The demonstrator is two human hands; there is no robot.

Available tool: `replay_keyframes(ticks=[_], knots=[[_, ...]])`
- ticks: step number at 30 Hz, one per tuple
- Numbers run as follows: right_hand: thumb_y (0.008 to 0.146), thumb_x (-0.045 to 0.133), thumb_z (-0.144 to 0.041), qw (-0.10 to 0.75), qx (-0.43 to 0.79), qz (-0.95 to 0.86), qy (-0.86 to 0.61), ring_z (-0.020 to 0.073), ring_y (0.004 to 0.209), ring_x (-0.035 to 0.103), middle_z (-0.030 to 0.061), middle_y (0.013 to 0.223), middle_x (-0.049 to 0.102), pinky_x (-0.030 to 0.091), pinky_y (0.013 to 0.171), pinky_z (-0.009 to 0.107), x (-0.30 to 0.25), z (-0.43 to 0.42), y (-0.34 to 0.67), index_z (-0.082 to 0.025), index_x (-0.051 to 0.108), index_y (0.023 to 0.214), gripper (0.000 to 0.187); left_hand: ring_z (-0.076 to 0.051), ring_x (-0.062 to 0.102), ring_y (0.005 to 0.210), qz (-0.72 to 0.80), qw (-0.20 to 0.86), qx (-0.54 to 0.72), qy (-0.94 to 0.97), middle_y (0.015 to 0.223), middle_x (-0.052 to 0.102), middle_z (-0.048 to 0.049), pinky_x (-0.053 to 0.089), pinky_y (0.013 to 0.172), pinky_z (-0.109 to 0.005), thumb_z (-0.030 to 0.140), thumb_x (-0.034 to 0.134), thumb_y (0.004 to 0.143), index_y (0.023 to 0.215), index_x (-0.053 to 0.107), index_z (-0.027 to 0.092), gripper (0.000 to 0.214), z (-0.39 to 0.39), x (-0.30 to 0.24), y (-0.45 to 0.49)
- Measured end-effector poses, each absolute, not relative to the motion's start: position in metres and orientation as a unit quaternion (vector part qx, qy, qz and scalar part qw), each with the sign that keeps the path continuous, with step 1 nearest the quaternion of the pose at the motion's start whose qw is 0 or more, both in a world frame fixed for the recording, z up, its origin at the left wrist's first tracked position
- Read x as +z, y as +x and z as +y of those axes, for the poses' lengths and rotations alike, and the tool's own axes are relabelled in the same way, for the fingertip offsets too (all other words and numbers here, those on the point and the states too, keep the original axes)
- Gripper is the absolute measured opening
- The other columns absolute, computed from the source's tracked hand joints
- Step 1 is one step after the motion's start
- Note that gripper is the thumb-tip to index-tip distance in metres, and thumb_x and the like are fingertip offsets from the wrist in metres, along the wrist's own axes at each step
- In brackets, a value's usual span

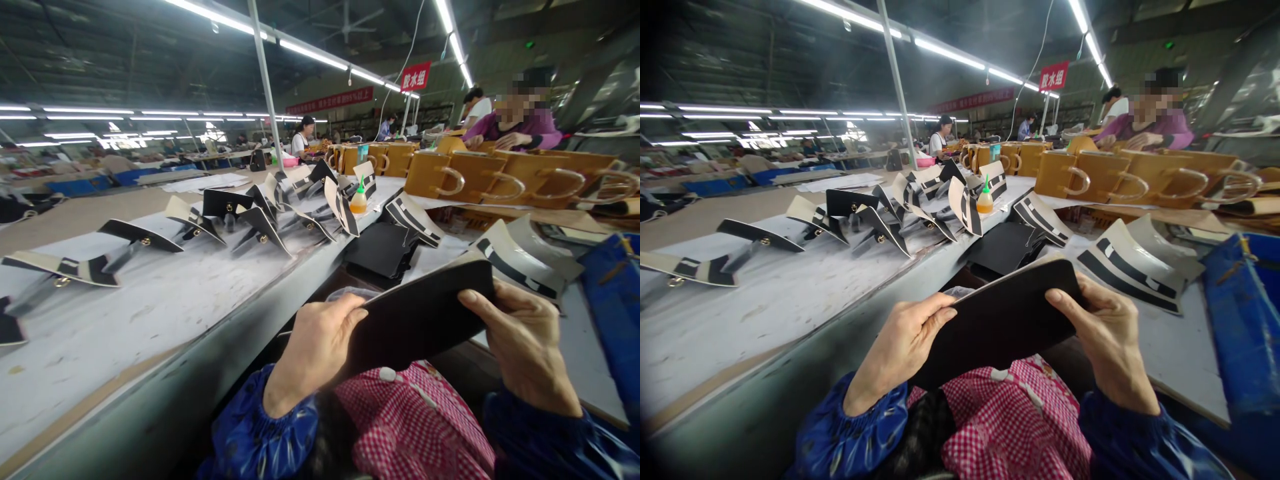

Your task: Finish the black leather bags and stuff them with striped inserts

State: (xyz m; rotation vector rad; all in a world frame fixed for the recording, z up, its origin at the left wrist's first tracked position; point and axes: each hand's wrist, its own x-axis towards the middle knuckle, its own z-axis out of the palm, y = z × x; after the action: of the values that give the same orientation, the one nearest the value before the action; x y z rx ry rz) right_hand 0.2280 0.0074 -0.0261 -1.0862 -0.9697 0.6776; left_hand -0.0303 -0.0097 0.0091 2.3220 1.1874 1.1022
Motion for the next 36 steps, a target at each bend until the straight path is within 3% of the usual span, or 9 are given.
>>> replay_keyframes(ticks=[4, 9, 11, 18, 23, 26, 31, 36], knots=[[0.058, 0.091, -0.031, 0.701, 0.306, -0.443, -0.467, 0.0122, 0.068, 0.061, -0.0017, 0.079, 0.072, 0.05, 0.065, 0.022, -0.02, 0.011, 0.222, -0.023, 0.076, 0.077, 0.026, -0.013, 0.067, 0.061, 0.404, 0.148, 0.389, 0.814, 0.075, 0.075, -0.0025, 0.048, 0.058, -0.022, 0.019, 0.049, 0.098, 0.103, 0.072, 0.014, 0.024, -0.011, 0.007, -0.032], [0.057, 0.091, -0.038, 0.713, 0.301, -0.43, -0.465, 0.0144, 0.067, 0.061, 0.0006, 0.076, 0.07, 0.05, 0.061, 0.025, -0.013, 0.01, 0.213, -0.021, 0.071, 0.073, 0.03, -0.017, 0.075, 0.093, 0.37, 0.195, 0.411, 0.81, 0.115, 0.076, -0.0069, 0.059, 0.084, -0.025, 0.017, 0.051, 0.097, 0.122, 0.068, 0.017, 0.031, -0.007, 0.001, -0.031], [0.056, 0.091, -0.038, 0.717, 0.3, -0.421, -0.467, 0.0142, 0.065, 0.061, 0.0005, 0.075, 0.069, 0.049, 0.059, 0.025, -0.012, 0.009, 0.211, -0.02, 0.071, 0.073, 0.032, -0.019, 0.075, 0.098, 0.367, 0.18, 0.416, 0.812, 0.119, 0.074, -0.0081, 0.06, 0.087, -0.028, 0.018, 0.051, 0.097, 0.125, 0.067, 0.017, 0.032, -0.005, -0.002, -0.027], [0.06, 0.089, -0.035, 0.723, 0.299, -0.424, -0.457, 0.0122, 0.067, 0.06, -0.0012, 0.075, 0.068, 0.048, 0.063, 0.022, -0.01, 0.003, 0.212, -0.02, 0.07, 0.071, 0.027, -0.017, 0.075, 0.074, 0.376, 0.104, 0.419, 0.82, 0.094, 0.079, -0.0072, 0.057, 0.067, -0.024, 0.017, 0.052, 0.097, 0.111, 0.071, 0.016, 0.023, 0.001, -0.005, -0.012], [0.06, 0.089, -0.039, 0.708, 0.345, -0.414, -0.456, 0.0131, 0.063, 0.059, -0.001, 0.073, 0.068, 0.048, 0.057, 0.023, -0.011, 0.002, 0.215, -0.021, 0.068, 0.068, 0.029, -0.012, 0.068, 0.064, 0.342, 0.126, 0.407, 0.838, 0.079, 0.074, -0.0027, 0.051, 0.062, -0.02, 0.018, 0.051, 0.098, 0.103, 0.069, 0.016, 0.019, 0.0, -0.003, -0.015], [0.064, 0.087, -0.038, 0.712, 0.309, -0.436, -0.455, 0.0134, 0.066, 0.06, -0.0016, 0.075, 0.067, 0.05, 0.061, 0.024, -0.012, 0.001, 0.213, -0.023, 0.068, 0.07, 0.026, -0.011, 0.064, 0.057, 0.374, 0.109, 0.396, 0.832, 0.07, 0.069, -0.0003, 0.046, 0.056, -0.02, 0.019, 0.05, 0.098, 0.096, 0.069, 0.018, 0.019, 0.001, -0.002, -0.014], [0.068, 0.084, -0.04, 0.71, 0.236, -0.469, -0.47, 0.0136, 0.068, 0.059, -0.0006, 0.076, 0.066, 0.049, 0.062, 0.024, -0.012, -0.002, 0.209, -0.022, 0.068, 0.072, 0.025, -0.012, 0.061, 0.052, 0.406, 0.062, 0.393, 0.823, 0.066, 0.068, -0.0004, 0.042, 0.052, -0.022, 0.018, 0.047, 0.098, 0.097, 0.066, 0.017, 0.019, 0.002, -0.003, -0.003], [0.07, 0.083, -0.043, 0.691, 0.256, -0.49, -0.466, 0.0128, 0.063, 0.057, 0.0002, 0.073, 0.065, 0.047, 0.055, 0.023, -0.009, -0.005, 0.213, -0.02, 0.065, 0.069, 0.029, -0.013, 0.067, 0.061, 0.299, 0.04, 0.447, 0.842, 0.071, 0.07, -0.0013, 0.046, 0.058, -0.021, 0.017, 0.048, 0.099, 0.096, 0.065, 0.016, 0.016, 0.006, -0.01, -0.001]])
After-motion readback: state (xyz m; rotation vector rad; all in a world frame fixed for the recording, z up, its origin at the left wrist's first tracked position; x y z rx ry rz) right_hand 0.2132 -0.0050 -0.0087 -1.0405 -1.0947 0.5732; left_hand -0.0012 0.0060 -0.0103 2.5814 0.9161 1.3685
